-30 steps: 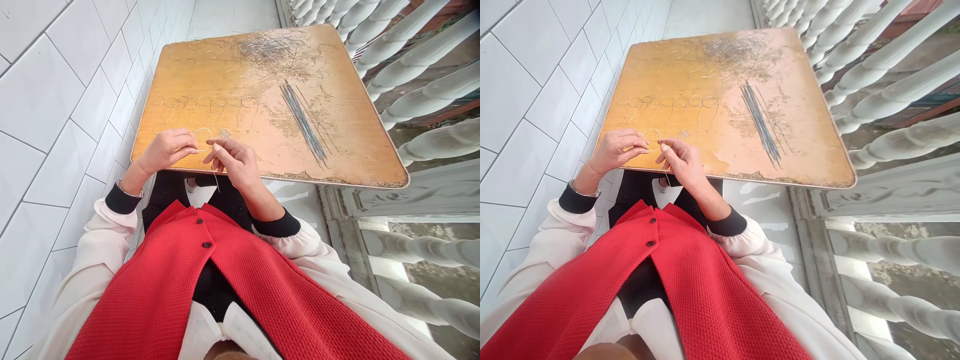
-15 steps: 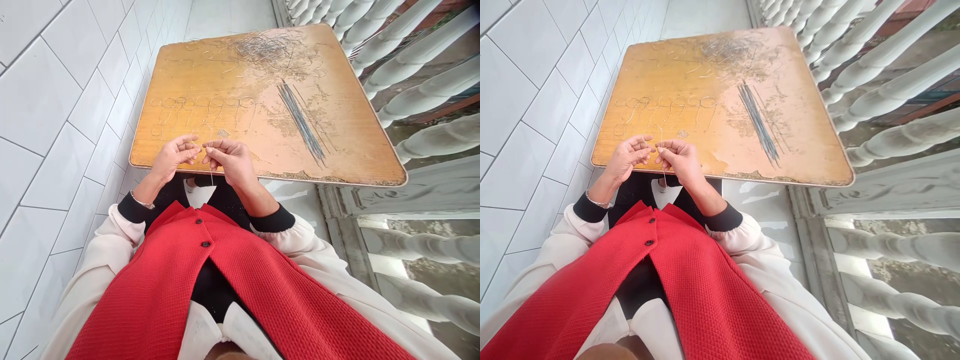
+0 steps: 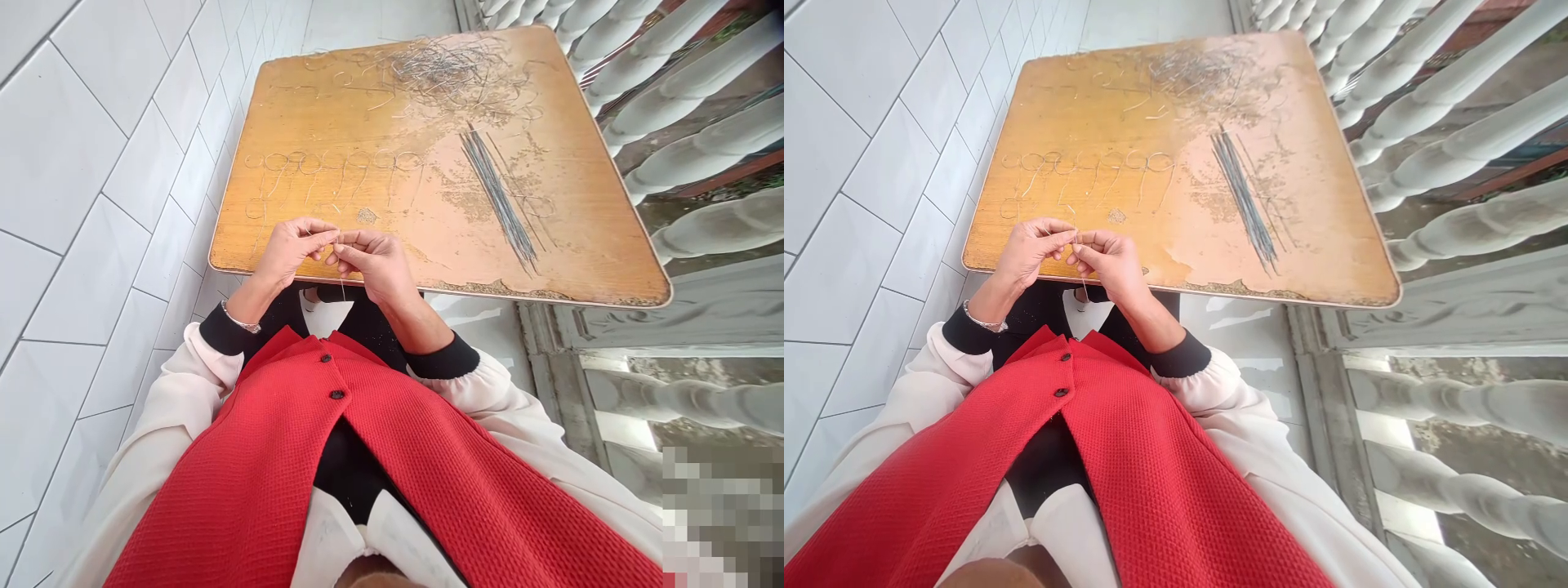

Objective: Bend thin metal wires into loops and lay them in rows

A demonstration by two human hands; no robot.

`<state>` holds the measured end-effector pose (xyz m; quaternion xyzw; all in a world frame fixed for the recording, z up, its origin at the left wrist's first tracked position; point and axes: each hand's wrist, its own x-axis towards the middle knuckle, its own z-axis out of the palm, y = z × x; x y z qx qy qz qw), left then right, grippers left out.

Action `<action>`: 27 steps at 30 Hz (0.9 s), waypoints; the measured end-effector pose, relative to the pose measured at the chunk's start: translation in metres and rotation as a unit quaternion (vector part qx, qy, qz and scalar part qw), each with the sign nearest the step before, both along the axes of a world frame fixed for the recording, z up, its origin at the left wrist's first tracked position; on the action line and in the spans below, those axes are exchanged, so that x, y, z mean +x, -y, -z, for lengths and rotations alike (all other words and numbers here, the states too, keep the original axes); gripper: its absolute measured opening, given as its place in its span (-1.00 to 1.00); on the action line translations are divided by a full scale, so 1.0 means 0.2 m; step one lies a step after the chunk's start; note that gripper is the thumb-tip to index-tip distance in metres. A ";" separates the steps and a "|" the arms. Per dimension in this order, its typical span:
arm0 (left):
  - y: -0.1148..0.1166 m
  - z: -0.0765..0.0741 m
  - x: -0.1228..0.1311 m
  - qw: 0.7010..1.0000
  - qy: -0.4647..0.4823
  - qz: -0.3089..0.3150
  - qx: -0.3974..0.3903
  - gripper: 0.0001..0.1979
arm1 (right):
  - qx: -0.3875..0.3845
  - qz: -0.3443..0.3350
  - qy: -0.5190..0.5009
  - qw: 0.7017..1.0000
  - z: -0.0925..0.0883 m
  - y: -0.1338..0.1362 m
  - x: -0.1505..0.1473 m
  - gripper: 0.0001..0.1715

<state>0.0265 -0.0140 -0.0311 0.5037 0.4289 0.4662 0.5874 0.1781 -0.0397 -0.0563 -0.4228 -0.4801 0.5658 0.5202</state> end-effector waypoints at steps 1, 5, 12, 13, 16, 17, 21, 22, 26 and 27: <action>0.00 0.00 0.00 1.000 -0.006 0.001 0.005 -0.87 | -0.002 -0.001 -0.004 1.000 0.00 0.00 0.00 -0.69; -0.01 -0.01 -0.03 0.999 -0.041 -0.007 0.032 -0.84 | -0.008 0.007 -0.023 1.000 -0.01 0.01 0.00 -0.63; 0.02 -0.03 -0.02 0.998 -0.055 -0.009 0.015 -0.82 | -0.029 -0.012 -0.029 0.999 -0.02 0.01 -0.01 -0.57; 0.02 -0.03 -0.02 0.999 -0.049 -0.005 0.012 -0.82 | -0.028 -0.014 -0.030 0.999 -0.02 0.01 -0.01 -0.57; 0.04 -0.03 -0.03 1.000 -0.027 0.008 0.007 -0.84 | -0.027 -0.017 -0.027 0.999 -0.01 0.00 0.00 -0.58; 0.04 -0.03 -0.03 1.000 -0.021 0.011 0.007 -0.86 | -0.027 -0.018 -0.027 0.999 -0.01 0.00 0.00 -0.59; 0.05 0.00 -0.03 1.000 -0.010 0.010 0.004 -0.95 | -0.031 -0.021 -0.040 0.998 -0.01 0.00 -0.01 -0.62; 0.05 0.01 -0.03 1.000 -0.008 0.001 0.005 -0.94 | -0.034 -0.021 -0.044 0.998 -0.01 0.00 -0.01 -0.62; 0.03 0.03 0.00 0.999 -0.013 -0.048 0.013 -0.86 | -0.055 -0.023 -0.038 0.998 -0.02 0.03 -0.02 -0.60; 0.03 0.03 0.00 0.998 -0.016 -0.060 0.012 -0.85 | -0.058 -0.026 -0.031 0.998 -0.01 0.04 -0.02 -0.59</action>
